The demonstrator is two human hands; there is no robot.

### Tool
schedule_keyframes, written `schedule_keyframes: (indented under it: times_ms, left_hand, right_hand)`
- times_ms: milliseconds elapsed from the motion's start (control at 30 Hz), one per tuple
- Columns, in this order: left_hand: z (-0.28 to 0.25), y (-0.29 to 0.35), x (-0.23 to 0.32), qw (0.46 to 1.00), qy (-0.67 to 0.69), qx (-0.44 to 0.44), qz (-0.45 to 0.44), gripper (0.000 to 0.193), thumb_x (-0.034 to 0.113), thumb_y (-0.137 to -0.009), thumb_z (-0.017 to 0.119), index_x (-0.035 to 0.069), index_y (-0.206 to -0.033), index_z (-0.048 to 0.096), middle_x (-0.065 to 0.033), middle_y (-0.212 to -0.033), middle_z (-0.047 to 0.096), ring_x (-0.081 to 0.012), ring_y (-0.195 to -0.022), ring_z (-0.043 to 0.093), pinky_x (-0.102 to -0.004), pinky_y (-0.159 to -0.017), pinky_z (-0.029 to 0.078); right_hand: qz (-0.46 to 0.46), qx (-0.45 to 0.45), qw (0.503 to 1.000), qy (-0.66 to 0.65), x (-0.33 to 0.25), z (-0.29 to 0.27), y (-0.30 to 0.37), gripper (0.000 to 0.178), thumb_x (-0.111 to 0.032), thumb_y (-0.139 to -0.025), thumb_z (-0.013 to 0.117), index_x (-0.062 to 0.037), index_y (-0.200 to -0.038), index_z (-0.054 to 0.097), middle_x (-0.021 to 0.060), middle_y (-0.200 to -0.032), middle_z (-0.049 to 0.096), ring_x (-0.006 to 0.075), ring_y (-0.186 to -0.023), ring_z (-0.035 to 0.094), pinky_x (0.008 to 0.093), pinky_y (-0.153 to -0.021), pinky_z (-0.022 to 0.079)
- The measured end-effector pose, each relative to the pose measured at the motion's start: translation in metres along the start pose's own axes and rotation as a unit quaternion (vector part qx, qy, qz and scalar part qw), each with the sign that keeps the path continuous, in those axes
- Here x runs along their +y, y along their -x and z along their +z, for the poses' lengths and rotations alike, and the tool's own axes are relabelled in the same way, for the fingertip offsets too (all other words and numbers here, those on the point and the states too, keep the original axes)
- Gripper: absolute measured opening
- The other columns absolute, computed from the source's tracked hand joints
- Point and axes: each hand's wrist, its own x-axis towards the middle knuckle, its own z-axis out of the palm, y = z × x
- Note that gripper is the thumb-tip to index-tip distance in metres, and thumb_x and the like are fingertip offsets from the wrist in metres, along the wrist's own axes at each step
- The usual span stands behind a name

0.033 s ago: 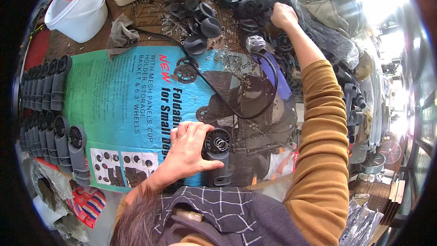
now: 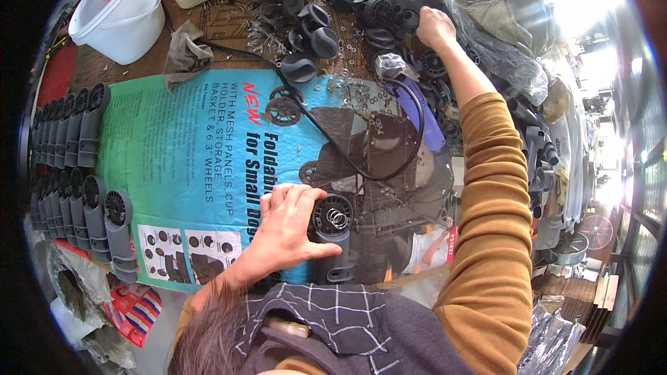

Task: The person assembles small wheels onto plastic wheel holders using a corded electric screwdriver. They repeatedly pick up a wheel holder, place a wheel and a washer, drive a screw to secure the wheel, and set the completed unit aside.

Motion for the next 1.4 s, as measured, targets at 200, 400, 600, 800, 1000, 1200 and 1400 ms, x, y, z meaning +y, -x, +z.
schedule_keyframes:
  times_ms: [200,400,600,800,1000,1200,1400]
  left_hand:
    - [-0.003,-0.001,-0.003,1.0,0.001,0.0,0.005,0.089,0.06,-0.063,0.08,0.007,-0.129,0.051,-0.009,-0.124,0.05,-0.0275,-0.121,0.04,-0.0436,-0.103,0.029]
    - [-0.011,-0.011,0.008,0.865,0.488,0.111,0.017,0.055,0.034,-0.09,0.069,0.0,-0.129,0.052,-0.0107,-0.117,0.061,-0.021,-0.108,0.057,-0.035,-0.094,0.045]
    - [-0.017,0.006,0.033,0.785,0.603,0.142,0.009,0.038,0.01,-0.089,0.069,-0.002,-0.119,0.05,-0.0083,-0.107,0.064,-0.0126,-0.097,0.062,-0.0267,-0.083,0.052]
    - [-0.004,0.017,0.041,0.82,0.559,0.125,-0.014,0.031,0.009,-0.087,0.069,-0.001,-0.111,0.052,-0.0092,-0.098,0.065,-0.0126,-0.09,0.063,-0.0269,-0.079,0.052]
    - [0.0,0.009,0.011,0.99,0.03,0.132,0.041,0.084,0.055,-0.071,0.076,0.002,-0.132,0.053,-0.016,-0.128,0.052,-0.0312,-0.123,0.044,-0.0416,-0.103,0.035]
    - [0.018,0.011,0.007,0.995,-0.083,0.036,-0.037,0.089,0.058,-0.065,0.078,0.011,-0.136,0.053,-0.0109,-0.133,0.051,-0.0302,-0.126,0.04,-0.0444,-0.106,0.028]
    - [0.02,0.021,0.01,0.996,-0.076,0.05,-0.026,0.084,0.056,-0.063,0.08,0.011,-0.13,0.057,-0.0095,-0.125,0.055,-0.0302,-0.119,0.043,-0.0442,-0.099,0.034]
  right_hand:
    - [-0.197,0.27,0.921,-0.198,-0.005,-0.034,0.087,0.031,0.001,-0.073,0.064,-0.003,-0.104,0.061,0.0152,-0.106,0.064,0.0349,-0.104,0.059,0.0425,-0.092,0.047]
    - [-0.413,0.278,0.815,-0.297,-0.052,-0.092,0.242,0.044,0.008,-0.065,0.068,-0.0038,-0.106,0.06,0.0138,-0.116,0.063,0.0348,-0.106,0.06,0.0432,-0.093,0.05]
    - [-0.361,0.134,0.848,-0.363,-0.083,-0.106,0.337,0.057,-0.013,-0.071,0.082,-0.004,-0.122,0.056,0.0172,-0.136,0.049,0.0336,-0.123,0.05,0.0418,-0.1,0.044]
    - [-0.196,0.14,0.842,-0.484,-0.094,-0.087,0.381,0.046,-0.006,-0.072,0.08,-0.006,-0.113,0.06,0.0154,-0.133,0.05,0.0273,-0.115,0.055,0.0362,-0.096,0.046]
    - [0.017,0.023,0.837,-0.547,-0.057,-0.025,0.407,0.036,-0.006,-0.075,0.076,-0.0041,-0.108,0.06,0.0148,-0.119,0.061,0.0256,-0.107,0.06,0.0364,-0.092,0.048]
    - [-0.047,0.102,0.793,-0.598,-0.058,-0.025,0.4,0.036,-0.005,-0.075,0.075,-0.0044,-0.108,0.06,0.0138,-0.115,0.065,0.0277,-0.104,0.06,0.037,-0.094,0.047]
    - [-0.178,0.027,0.826,-0.534,-0.087,-0.053,0.388,0.039,-0.007,-0.078,0.074,-0.0044,-0.115,0.063,0.0129,-0.121,0.064,0.0234,-0.109,0.06,0.0347,-0.097,0.045]
